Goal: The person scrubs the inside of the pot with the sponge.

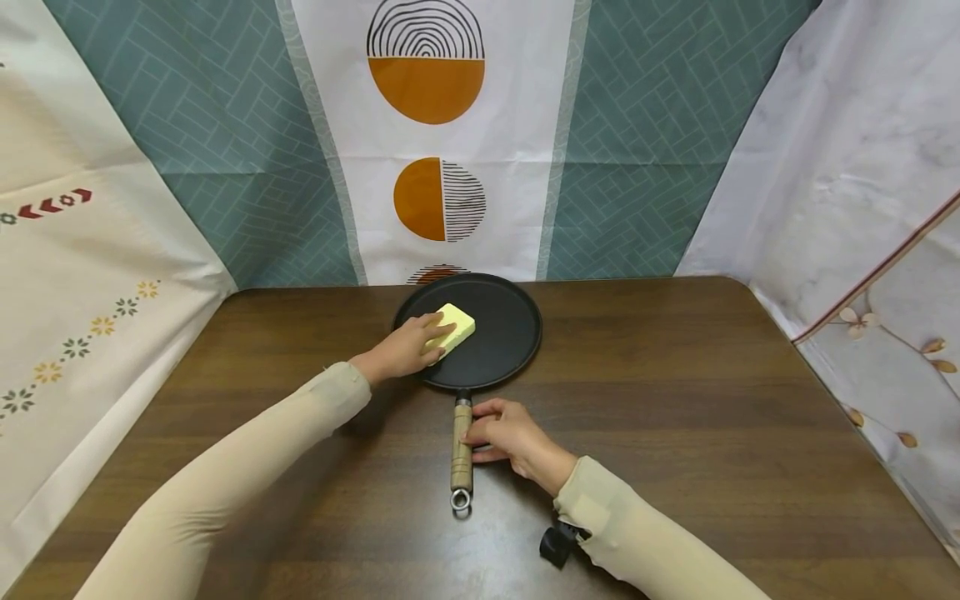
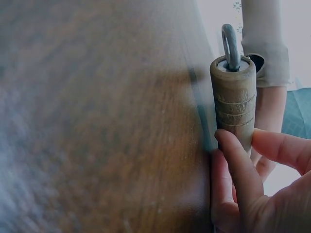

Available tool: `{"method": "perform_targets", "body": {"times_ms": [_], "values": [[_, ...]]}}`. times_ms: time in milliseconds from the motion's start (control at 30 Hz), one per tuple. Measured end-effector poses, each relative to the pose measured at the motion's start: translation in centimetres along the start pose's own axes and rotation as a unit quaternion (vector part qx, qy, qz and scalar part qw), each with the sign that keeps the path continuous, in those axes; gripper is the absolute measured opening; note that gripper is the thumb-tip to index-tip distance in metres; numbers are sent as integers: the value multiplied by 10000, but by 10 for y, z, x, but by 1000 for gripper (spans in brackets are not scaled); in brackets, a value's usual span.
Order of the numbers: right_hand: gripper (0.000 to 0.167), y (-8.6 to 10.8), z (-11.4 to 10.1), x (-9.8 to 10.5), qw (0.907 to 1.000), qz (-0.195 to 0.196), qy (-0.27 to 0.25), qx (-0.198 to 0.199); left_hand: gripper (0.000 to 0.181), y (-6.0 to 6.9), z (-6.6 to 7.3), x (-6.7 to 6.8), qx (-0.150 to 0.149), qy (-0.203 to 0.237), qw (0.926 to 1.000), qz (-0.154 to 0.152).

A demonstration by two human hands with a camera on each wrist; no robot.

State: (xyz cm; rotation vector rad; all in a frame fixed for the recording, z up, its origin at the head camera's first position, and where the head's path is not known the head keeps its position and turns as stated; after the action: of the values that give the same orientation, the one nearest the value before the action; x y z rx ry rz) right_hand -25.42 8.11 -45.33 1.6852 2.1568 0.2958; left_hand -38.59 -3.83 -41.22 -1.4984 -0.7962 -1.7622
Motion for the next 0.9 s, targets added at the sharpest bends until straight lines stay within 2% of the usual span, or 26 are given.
{"method": "perform_targets", "body": {"times_ms": [233,433,667,900], "values": [[45,0,0,0,10000,-15,2,21,52,4,7,-1,-239,2,9997,1],[46,1,-1,-1,10000,-61,-24,47,52,7,10,-3,-203,12,9998,-91],[46,0,-1,-1,10000,-29,-20,43,52,10,14,-1,-228,84,9997,39],[46,0,0,-1,10000,-11,-47,19,52,12,16,-6,-185,85,9997,94]]}}
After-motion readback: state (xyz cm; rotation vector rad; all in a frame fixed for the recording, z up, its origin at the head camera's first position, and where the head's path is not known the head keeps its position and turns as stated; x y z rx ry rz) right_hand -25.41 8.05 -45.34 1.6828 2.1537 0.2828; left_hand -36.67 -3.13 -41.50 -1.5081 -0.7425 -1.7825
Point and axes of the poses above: each hand's wrist, its own y-axis away from the middle knuckle, its own x-axis out of the back of the hand, z = x × y, the point moved 10 cm from there along -y, towards the middle knuckle, and after that the axes turned 7 degrees about -y, right-handed, at the moved point
